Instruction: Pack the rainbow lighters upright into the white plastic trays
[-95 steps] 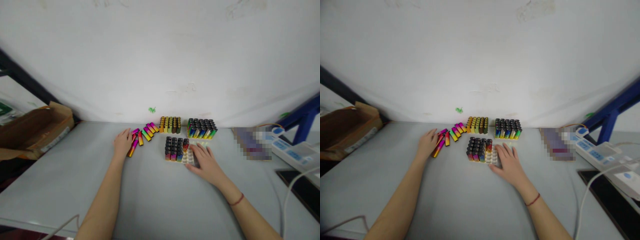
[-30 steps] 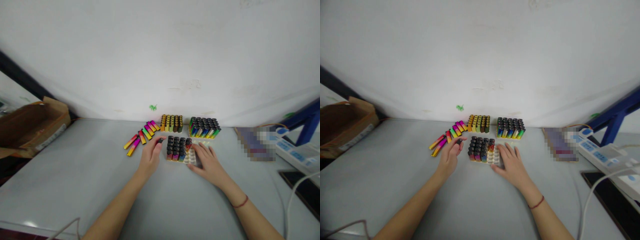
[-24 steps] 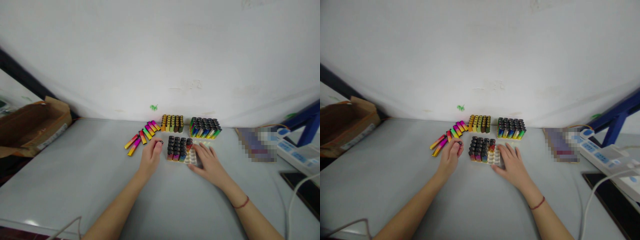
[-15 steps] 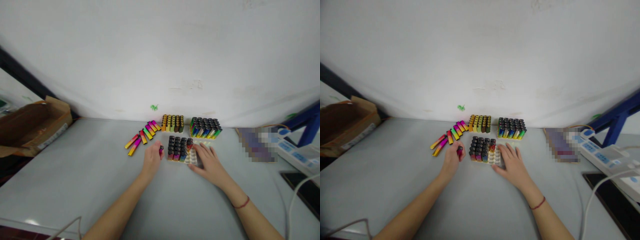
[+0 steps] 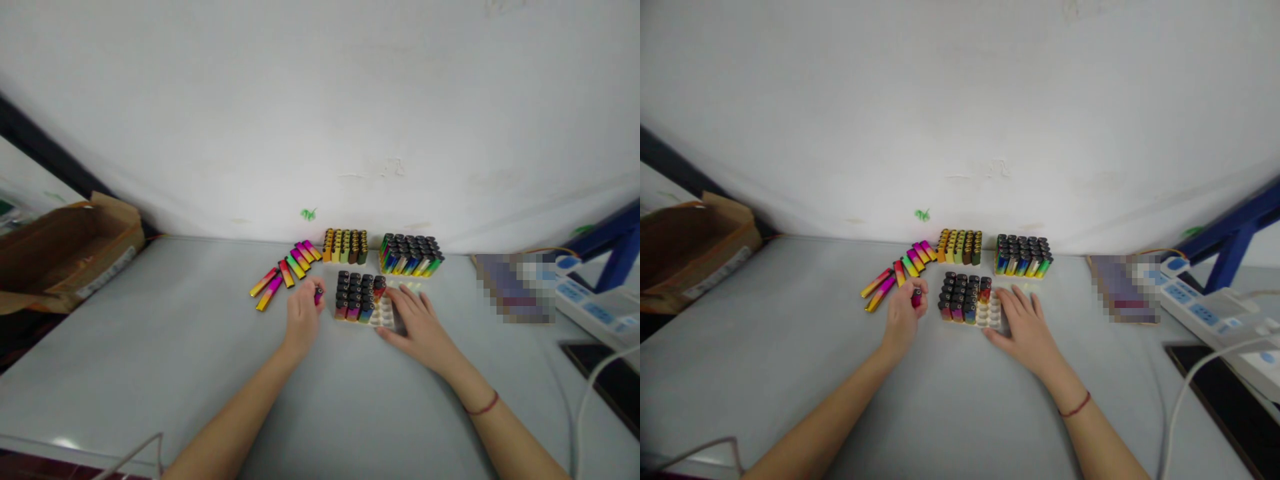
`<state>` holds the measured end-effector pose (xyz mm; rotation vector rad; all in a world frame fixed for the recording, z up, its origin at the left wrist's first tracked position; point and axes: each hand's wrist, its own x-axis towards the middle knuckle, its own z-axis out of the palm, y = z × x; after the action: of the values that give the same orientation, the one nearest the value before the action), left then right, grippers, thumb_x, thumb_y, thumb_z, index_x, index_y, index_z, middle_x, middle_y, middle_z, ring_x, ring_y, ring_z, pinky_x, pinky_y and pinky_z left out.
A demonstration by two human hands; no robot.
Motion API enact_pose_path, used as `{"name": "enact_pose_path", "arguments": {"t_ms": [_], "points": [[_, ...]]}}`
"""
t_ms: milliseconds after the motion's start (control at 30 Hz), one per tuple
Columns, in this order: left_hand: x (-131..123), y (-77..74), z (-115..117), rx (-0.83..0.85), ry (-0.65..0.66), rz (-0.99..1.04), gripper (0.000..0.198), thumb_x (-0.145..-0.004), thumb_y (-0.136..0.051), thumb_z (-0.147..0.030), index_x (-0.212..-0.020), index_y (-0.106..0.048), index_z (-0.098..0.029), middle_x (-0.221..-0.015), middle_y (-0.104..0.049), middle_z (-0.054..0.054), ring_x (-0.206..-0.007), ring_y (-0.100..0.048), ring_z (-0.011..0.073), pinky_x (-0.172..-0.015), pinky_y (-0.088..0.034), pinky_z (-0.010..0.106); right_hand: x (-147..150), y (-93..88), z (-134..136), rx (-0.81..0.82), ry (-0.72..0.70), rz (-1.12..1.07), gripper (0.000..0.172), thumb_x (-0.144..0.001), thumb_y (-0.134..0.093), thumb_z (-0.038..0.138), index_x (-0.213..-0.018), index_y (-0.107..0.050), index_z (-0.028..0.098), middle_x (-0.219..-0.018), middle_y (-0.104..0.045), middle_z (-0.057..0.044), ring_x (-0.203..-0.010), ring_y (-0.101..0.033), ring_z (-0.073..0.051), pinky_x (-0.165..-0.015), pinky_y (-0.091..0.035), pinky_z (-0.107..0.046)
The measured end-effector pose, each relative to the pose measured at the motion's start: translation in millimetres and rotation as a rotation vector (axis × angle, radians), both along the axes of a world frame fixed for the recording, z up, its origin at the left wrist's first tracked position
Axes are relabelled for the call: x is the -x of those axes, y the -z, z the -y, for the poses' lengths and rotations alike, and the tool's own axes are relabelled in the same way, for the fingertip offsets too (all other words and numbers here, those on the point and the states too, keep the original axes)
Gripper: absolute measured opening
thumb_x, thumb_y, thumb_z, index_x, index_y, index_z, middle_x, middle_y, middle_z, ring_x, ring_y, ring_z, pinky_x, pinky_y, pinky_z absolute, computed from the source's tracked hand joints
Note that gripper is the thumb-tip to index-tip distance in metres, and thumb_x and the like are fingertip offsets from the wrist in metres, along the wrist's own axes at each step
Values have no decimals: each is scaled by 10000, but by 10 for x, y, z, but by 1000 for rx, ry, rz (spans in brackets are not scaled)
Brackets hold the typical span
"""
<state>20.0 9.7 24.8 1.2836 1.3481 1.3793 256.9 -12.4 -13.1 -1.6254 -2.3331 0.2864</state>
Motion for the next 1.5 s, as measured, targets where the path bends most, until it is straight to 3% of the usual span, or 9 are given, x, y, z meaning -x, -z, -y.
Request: {"name": "enact_pose_path", "arguments": {"t_ms": [133, 333, 767, 1067, 1333, 1500], "points": [[-21, 3, 2, -15, 5, 54, 367, -906, -337, -514, -776, -480, -202, -459, -305, -95, -414, -230, 93, -423, -195, 221, 0, 1, -2, -11, 2, -2, 665, -893, -523, 535, -1433, -407, 165, -1477, -490, -156, -1435, -320, -360, -1143, -227, -632], [-49, 18, 25, -12, -5, 84, 383, -915, -330, -520, -735, -454, -205, -474, -306, -90, -423, -235, 86, -424, -205, 216, -2, 1, -3, -10, -2, -18, 658, -893, -525, 534, -1431, -409, 175, -1475, -493, -154, -1431, -324, -368, -1137, -225, -642], [-15, 28, 13, -30, 12, -69, 415, -928, -314, -519, -764, -513, -194, -519, -346, -67, -459, -304, 103, -445, -255, 228, -2, 17, -6, -17, -5, -12, 657, -895, -520, 535, -1428, -410, 166, -1476, -491, -156, -1433, -322, -361, -1138, -229, -644], [-44, 53, 18, -40, 13, 0, 456, -920, -329, -603, -741, -465, -205, -530, -337, -72, -457, -286, 97, -445, -251, 225, 2, -19, -10, 7, -1, -15, 653, -895, -520, 526, -1429, -409, 168, -1483, -484, -151, -1436, -314, -363, -1146, -209, -639], [-9, 83, 52, -84, 19, -220, 469, -952, -331, -554, -680, -485, -204, -547, -412, -38, -509, -392, 124, -508, -284, 252, 15, -33, 5, -10, -3, -20, 654, -897, -525, 526, -1449, -393, 201, -1474, -493, -149, -1434, -321, -363, -1133, -227, -644], [16, 43, 65, -162, 83, -394, 337, -950, -391, -465, -848, -563, -193, -599, -523, -27, -535, -489, 138, -549, -347, 252, 20, -36, 0, -11, -5, -18, 662, -892, -537, 515, -1453, -394, 195, -1470, -497, -151, -1432, -322, -365, -1133, -227, -645]]}}
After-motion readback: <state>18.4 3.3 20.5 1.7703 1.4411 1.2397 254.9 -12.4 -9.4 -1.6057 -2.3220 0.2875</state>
